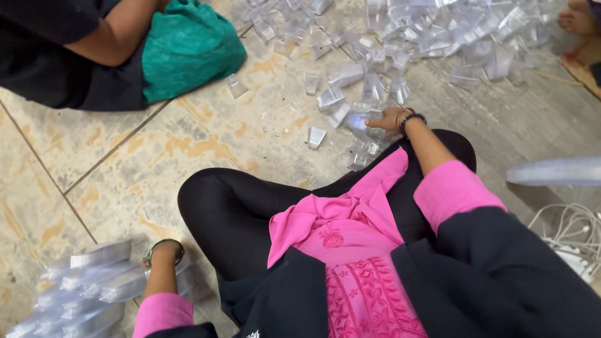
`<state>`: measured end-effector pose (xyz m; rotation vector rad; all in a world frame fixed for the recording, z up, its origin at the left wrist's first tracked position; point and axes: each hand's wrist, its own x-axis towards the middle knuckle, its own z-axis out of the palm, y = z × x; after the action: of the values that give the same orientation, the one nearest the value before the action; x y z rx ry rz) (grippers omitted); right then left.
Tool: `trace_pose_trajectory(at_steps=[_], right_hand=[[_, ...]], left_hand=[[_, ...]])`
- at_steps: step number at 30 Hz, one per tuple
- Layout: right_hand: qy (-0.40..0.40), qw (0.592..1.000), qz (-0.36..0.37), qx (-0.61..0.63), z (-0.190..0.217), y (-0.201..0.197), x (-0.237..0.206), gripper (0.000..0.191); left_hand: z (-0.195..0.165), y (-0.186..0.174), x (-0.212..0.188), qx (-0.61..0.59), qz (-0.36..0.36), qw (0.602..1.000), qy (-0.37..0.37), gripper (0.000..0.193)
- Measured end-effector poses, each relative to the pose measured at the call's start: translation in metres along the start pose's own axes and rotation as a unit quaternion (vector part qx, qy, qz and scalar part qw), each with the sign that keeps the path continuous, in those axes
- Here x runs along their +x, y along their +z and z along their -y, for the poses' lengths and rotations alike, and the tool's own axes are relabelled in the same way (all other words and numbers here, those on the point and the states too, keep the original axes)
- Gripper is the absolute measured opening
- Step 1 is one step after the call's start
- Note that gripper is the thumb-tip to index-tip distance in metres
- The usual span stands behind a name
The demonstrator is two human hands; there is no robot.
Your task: The person sits on the floor and stacks small transparent plastic cups one at a time, picking loose cups from a pile and pressing them into a growing stack, then setting completed stacks aside with other finished stacks.
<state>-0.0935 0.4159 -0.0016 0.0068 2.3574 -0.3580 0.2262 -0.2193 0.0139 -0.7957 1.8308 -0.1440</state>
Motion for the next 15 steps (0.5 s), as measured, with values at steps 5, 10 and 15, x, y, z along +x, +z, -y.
trace_pose_trajectory(at_steps=[5,10,15], right_hand=[[-0.084,0.968,-0.235,0.027,-0.007,0.024,-0.001,0.09],[-0.273,0.912,-0.302,0.051,0.026,0.08,-0.014,0.047],[-0.368,0.921,-0.119,0.037,0.079,0.125,-0.011,0.036]], left_hand=[[-0.011,-0.044,0.007,-0.051,-0.081,0.995,0.014,0.033],[-0.058,-0.149,0.013,-0.165,-0.324,0.924,0.121,0.066],[-0.194,-0.277,-0.01,-0.204,-0.465,0.792,0.339,0.069]])
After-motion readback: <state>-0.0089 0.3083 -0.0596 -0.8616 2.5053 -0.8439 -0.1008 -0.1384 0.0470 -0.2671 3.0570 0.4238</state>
